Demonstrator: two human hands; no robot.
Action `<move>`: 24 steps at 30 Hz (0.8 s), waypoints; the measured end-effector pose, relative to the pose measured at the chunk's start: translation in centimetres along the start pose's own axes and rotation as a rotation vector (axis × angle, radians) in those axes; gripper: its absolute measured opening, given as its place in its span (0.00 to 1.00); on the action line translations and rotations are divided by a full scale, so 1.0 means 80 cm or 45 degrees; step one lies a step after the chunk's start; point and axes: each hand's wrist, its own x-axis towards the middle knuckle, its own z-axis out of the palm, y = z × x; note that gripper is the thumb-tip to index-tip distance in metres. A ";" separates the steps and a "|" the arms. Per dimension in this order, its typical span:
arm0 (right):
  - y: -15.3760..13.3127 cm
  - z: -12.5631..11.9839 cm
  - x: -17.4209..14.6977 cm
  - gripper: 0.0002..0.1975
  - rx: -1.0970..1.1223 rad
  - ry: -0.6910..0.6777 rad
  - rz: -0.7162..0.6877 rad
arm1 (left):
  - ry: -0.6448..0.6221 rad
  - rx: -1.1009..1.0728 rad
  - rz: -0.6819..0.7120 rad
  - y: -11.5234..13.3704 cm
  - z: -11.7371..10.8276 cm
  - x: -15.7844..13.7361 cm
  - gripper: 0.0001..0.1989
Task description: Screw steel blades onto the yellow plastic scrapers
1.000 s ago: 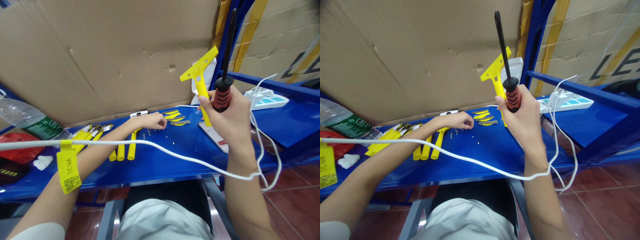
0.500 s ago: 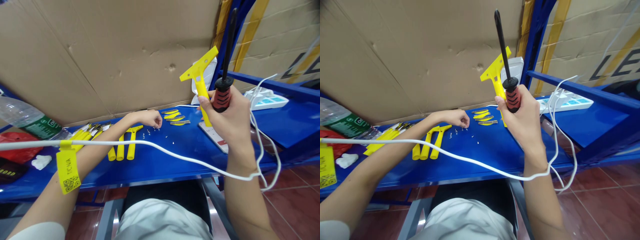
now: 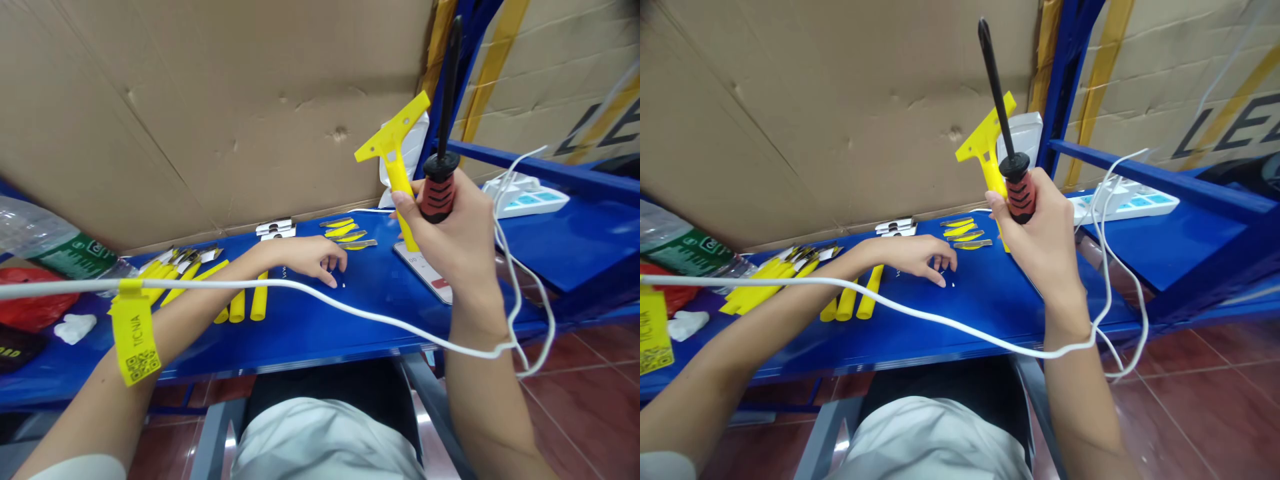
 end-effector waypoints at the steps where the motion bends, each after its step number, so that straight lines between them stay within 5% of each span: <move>1: 0.001 0.000 0.000 0.27 0.006 -0.001 0.002 | -0.001 0.024 0.016 0.004 0.006 0.001 0.15; 4: 0.004 0.001 0.001 0.28 -0.002 0.002 -0.006 | 0.015 0.094 0.035 0.007 0.015 0.003 0.08; 13: -0.001 -0.001 0.001 0.25 -0.039 0.005 -0.027 | -0.001 0.031 -0.128 -0.005 -0.003 0.005 0.11; 24: -0.002 -0.001 0.001 0.23 -0.038 0.001 -0.036 | 0.073 -0.120 -0.324 -0.089 -0.043 0.002 0.08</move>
